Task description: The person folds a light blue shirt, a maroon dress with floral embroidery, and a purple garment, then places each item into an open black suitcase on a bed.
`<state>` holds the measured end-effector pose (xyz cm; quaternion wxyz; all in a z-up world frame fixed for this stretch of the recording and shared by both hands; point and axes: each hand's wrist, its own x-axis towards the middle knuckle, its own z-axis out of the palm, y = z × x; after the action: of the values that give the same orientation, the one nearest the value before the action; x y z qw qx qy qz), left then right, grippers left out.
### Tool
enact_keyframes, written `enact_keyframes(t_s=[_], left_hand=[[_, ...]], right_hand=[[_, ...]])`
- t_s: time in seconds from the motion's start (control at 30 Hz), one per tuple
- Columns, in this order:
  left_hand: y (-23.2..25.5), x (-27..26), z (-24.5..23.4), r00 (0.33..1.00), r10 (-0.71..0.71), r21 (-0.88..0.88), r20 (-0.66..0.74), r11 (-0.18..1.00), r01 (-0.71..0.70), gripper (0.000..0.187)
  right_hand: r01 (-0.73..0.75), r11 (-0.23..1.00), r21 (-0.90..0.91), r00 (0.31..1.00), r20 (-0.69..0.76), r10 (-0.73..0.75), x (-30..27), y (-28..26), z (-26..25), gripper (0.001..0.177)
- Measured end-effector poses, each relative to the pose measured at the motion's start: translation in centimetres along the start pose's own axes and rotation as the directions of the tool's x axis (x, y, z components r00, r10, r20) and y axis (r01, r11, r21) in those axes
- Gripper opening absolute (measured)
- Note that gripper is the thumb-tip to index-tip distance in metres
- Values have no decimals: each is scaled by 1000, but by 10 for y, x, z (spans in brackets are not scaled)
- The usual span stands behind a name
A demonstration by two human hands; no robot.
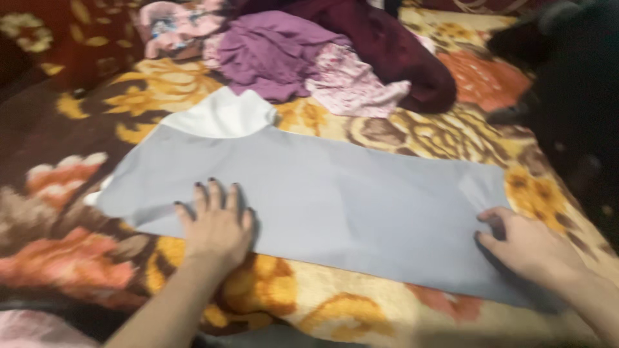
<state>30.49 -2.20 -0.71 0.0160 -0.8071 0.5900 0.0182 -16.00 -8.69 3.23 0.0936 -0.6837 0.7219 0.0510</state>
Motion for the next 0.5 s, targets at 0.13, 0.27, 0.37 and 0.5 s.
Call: enact_keyframes(t_s=[0.13, 0.27, 0.37, 0.5], left_hand=[[-67, 2, 5, 999, -36, -36, -30, 999, 35, 76], [-73, 1, 13, 977, -55, -153, -206, 988, 23, 75], [-76, 3, 6, 957, -171, -231, -233, 966, 116, 70], [-78, 5, 3, 920, -254, -375, -299, 917, 132, 71]], right_hand=[[124, 977, 175, 986, -129, -102, 13, -58, 9, 44], [267, 615, 742, 924, -15, -382, 80, -156, 17, 36], [124, 537, 834, 929, 93, -359, 142, -244, 3, 34], [-68, 524, 849, 916, 262, -305, 231, -356, -12, 29]])
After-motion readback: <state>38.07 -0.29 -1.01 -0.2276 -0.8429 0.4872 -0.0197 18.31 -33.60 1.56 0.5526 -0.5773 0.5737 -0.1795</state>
